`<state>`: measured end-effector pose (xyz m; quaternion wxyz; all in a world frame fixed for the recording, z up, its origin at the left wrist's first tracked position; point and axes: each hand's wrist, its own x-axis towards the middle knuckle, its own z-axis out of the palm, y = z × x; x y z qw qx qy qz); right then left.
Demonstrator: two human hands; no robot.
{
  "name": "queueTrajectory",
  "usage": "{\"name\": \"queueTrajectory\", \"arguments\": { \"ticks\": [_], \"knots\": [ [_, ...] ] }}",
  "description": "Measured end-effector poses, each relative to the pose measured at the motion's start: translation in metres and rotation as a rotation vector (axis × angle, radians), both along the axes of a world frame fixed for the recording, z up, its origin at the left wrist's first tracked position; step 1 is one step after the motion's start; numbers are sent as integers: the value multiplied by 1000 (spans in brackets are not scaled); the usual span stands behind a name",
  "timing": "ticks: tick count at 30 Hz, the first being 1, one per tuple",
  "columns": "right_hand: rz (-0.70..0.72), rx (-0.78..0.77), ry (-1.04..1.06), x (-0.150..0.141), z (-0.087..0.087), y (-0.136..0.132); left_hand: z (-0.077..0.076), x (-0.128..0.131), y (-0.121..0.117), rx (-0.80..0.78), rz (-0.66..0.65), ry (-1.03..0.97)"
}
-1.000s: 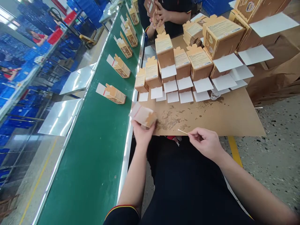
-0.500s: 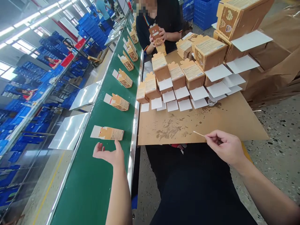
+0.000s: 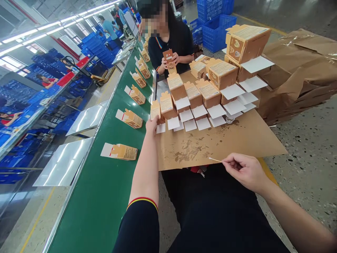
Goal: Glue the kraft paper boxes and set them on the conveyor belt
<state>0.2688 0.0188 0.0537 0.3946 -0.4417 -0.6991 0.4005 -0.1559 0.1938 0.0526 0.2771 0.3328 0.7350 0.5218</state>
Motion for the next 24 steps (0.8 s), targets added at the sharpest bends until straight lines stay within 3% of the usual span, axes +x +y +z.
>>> {"name": "queueTrajectory", "arguments": {
  "ticks": [4, 9, 11, 15, 18, 20, 24],
  "knots": [
    [-93, 2, -13, 17, -13, -6, -6, -10, -47, -76, 47, -45],
    [-91, -8, -19, 20, -15, -3, -10, -25, -123, 38, 76, -253],
    [-57, -26, -12, 16, -7, 0, -6, -23, -153, 5, 37, -267],
    [-14, -37, 9, 9, 6, 5, 11, -5, -203, -189, -164, -237],
    [-9, -33, 12, 5, 7, 6, 26, 13, -226, -268, -273, -289],
    [-1, -21, 15, 1, 7, 6, 30, 25, -235, -222, -281, -362],
    [-13, 32, 58, -15, 2, 5, 15, 56, -230, 45, -159, -437]
  ]
}}
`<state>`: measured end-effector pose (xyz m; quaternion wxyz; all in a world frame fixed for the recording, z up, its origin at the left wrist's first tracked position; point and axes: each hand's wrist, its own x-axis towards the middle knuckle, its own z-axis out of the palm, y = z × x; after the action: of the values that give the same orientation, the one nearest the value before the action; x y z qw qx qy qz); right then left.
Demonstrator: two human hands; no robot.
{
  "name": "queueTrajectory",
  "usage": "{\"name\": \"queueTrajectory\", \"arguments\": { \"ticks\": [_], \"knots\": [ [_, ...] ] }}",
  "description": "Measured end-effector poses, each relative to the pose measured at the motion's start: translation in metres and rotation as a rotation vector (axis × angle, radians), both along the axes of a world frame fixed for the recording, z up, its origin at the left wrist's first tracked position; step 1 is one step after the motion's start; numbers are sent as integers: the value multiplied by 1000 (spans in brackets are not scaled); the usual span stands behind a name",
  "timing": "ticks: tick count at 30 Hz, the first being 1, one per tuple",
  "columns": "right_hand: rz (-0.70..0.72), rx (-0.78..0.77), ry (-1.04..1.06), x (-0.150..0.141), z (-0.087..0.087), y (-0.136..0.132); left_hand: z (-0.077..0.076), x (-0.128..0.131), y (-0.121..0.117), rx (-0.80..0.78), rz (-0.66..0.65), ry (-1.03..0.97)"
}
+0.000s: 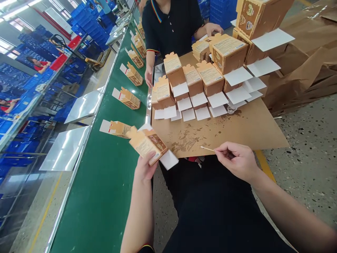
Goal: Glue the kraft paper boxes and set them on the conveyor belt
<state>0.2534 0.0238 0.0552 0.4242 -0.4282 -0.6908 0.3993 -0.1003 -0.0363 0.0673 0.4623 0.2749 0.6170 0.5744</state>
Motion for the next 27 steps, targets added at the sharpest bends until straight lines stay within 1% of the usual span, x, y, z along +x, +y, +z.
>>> {"name": "queueTrajectory", "arguments": {
  "ticks": [2, 4, 6, 9, 12, 16, 18, 20, 23, 27],
  "knots": [
    [15, 30, 18, -14, -8, 3, -16, 19, 13, 89, 74, 16],
    [72, 59, 0, -29, -19, 8, -30, 35, 27, 133, 98, 27],
    [130, 83, -47, -44, -33, 16, -39, 46, 39, 146, 102, 51],
    [155, 117, -166, -58, -51, 27, -45, 50, 45, 157, 108, 127],
    [181, 160, -323, -62, -60, 29, -45, 51, 42, 145, 115, 184],
    [274, 185, -480, -62, -61, 21, -44, 61, 36, 141, 151, 266],
    [330, 191, -488, -63, -59, 16, -43, 68, 35, 142, 142, 312],
    [359, 192, -434, -63, -57, 12, -44, 74, 34, 148, 142, 360],
    [305, 164, -299, -53, -53, 7, -45, 83, 31, 160, 135, 463],
    [154, 104, -178, -25, -46, 0, -50, 94, 24, 132, 133, 618]
  ]
}}
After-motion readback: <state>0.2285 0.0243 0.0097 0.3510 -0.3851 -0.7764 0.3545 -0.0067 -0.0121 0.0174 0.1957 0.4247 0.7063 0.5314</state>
